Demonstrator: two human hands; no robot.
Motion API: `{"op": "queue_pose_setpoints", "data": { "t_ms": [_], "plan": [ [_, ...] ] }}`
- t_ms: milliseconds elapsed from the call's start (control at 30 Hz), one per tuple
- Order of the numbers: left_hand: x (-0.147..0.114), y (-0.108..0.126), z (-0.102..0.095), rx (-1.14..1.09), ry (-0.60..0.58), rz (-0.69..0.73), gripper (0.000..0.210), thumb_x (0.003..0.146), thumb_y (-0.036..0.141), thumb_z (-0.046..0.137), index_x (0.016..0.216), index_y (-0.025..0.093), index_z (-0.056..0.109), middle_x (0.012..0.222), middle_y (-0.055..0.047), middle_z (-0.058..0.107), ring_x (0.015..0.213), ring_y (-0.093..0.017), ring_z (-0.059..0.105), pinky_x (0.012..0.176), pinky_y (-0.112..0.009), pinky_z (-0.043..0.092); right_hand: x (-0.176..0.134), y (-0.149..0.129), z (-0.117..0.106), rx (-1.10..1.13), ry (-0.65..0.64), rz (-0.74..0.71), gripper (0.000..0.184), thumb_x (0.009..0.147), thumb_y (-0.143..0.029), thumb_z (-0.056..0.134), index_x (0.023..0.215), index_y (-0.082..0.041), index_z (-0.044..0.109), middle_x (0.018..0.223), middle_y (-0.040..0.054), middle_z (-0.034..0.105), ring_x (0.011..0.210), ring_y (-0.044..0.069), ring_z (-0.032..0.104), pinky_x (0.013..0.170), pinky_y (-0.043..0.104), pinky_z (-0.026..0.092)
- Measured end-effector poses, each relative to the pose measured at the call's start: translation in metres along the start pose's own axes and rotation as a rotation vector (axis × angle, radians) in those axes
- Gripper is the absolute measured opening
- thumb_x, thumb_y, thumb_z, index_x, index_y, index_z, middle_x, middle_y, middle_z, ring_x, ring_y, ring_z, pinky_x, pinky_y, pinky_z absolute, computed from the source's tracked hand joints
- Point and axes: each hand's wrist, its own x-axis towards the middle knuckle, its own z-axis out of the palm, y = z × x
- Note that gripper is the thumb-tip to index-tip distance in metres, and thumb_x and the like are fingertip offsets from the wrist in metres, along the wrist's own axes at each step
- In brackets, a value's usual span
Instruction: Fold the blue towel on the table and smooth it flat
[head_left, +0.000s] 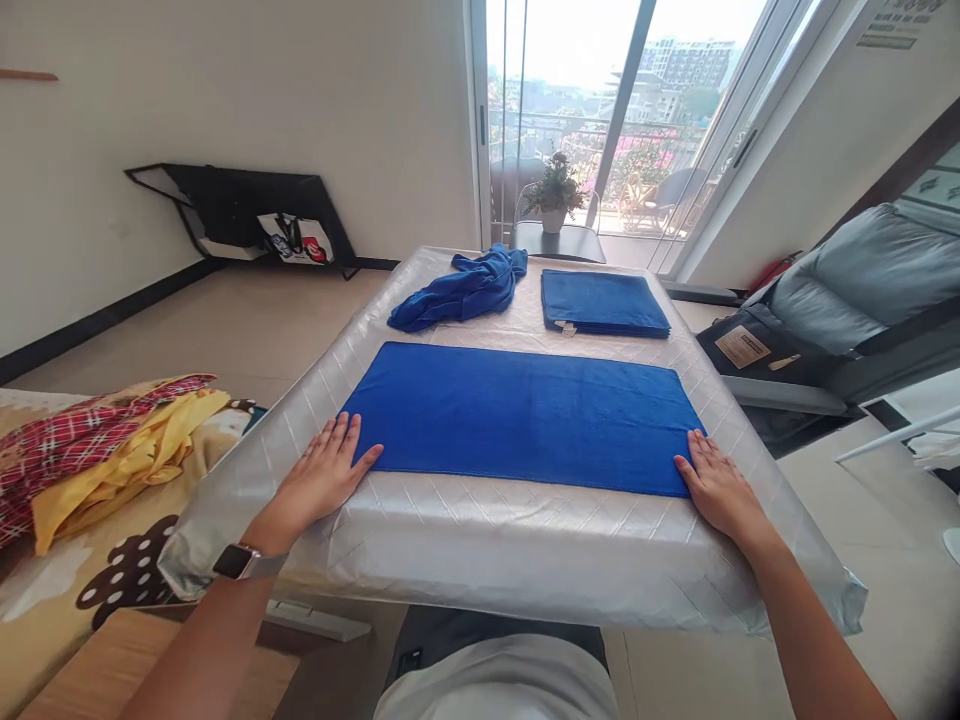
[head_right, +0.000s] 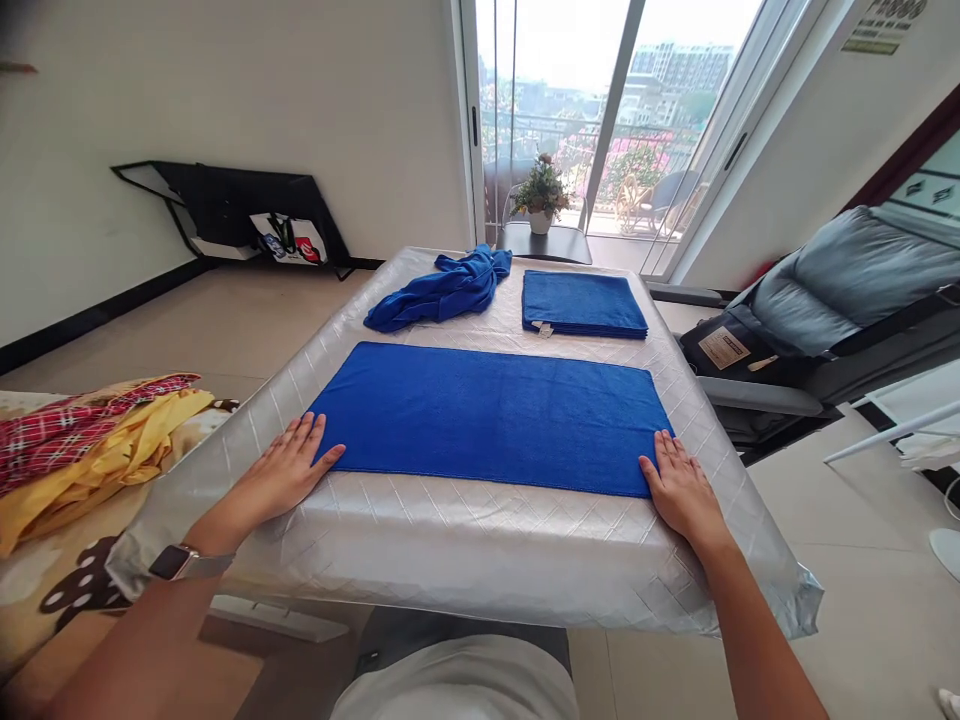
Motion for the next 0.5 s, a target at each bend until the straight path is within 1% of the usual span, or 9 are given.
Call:
{"op": "queue_pose_setpoints", "data": {
  "t_ms": [100,200,267,300,333,400,433,500],
  "plan": [
    [0.001,0.005,-0.005,-0.02,-0.015,-0.012,0.098,0.097,0.073,0.013,0.166,0.004,0.02,0.173,-0.019,0.019,0.16,-0.033,0.019,0.126,-0.052,0.026,-0.001,-0.001,-0.001,-0.02,0.011,0.005,0.072,0.107,-0.049,0.016,0.168,-0.011,0.024,0.173,0.0115,0.026,0.161,0.025,0.021,0.13,0.048,0.023],
    [0.002,0.002,-0.011,-0.037,-0.048,-0.037,0.097,0.098,0.073,0.015,0.165,0.003,0.021,0.172,-0.019,0.02,0.16,-0.033,0.021,0.126,-0.052,0.027,-0.003,0.002,-0.003,-0.026,0.021,-0.002,0.07,0.107,-0.046,0.018,0.168,-0.012,0.025,0.172,0.0114,0.03,0.16,0.025,0.023,0.13,0.048,0.025],
    [0.004,0.001,-0.017,-0.053,-0.067,-0.075,0.097,0.099,0.073,0.016,0.165,0.002,0.023,0.171,-0.021,0.023,0.158,-0.034,0.025,0.125,-0.053,0.029,-0.004,-0.003,-0.007,-0.019,0.048,0.017,0.069,0.107,-0.045,0.018,0.167,-0.011,0.028,0.17,0.0128,0.033,0.159,0.027,0.027,0.128,0.052,0.027],
    [0.007,0.004,-0.021,-0.063,-0.074,-0.088,0.097,0.099,0.073,0.016,0.164,0.002,0.024,0.17,-0.022,0.024,0.158,-0.034,0.027,0.125,-0.053,0.03,-0.003,-0.01,-0.012,-0.011,0.075,0.021,0.069,0.108,-0.045,0.017,0.166,-0.01,0.029,0.169,0.0139,0.035,0.158,0.029,0.028,0.128,0.054,0.027],
    [0.01,0.009,-0.026,-0.073,-0.078,-0.082,0.097,0.1,0.073,0.016,0.164,0.001,0.025,0.169,-0.023,0.025,0.158,-0.035,0.027,0.125,-0.054,0.03,0.0,-0.022,-0.017,0.0,0.108,0.008,0.069,0.108,-0.045,0.016,0.166,-0.01,0.031,0.169,0.0147,0.036,0.158,0.03,0.029,0.127,0.055,0.028],
    [0.021,0.029,-0.038,-0.095,-0.082,0.016,0.096,0.101,0.073,0.015,0.163,0.001,0.028,0.169,-0.023,0.025,0.158,-0.034,0.025,0.126,-0.052,0.028,0.008,-0.058,-0.032,0.032,0.164,-0.088,0.069,0.108,-0.045,0.015,0.165,-0.01,0.033,0.169,0.0145,0.036,0.158,0.029,0.028,0.128,0.054,0.027],
    [0.03,0.045,-0.044,-0.109,-0.078,0.101,0.095,0.101,0.073,0.014,0.163,0.002,0.029,0.17,-0.022,0.025,0.159,-0.032,0.024,0.127,-0.049,0.026,0.015,-0.081,-0.04,0.05,0.171,-0.165,0.068,0.109,-0.046,0.015,0.165,-0.012,0.033,0.169,0.0126,0.036,0.159,0.027,0.027,0.129,0.052,0.025],
    [0.051,0.086,-0.057,-0.141,-0.056,0.298,0.092,0.103,0.072,0.014,0.163,0.005,0.033,0.17,-0.018,0.027,0.159,-0.029,0.024,0.129,-0.046,0.023,0.032,-0.134,-0.057,0.093,0.144,-0.313,0.068,0.109,-0.048,0.015,0.166,-0.016,0.033,0.171,0.0086,0.032,0.16,0.024,0.024,0.13,0.048,0.022]
  ]
}}
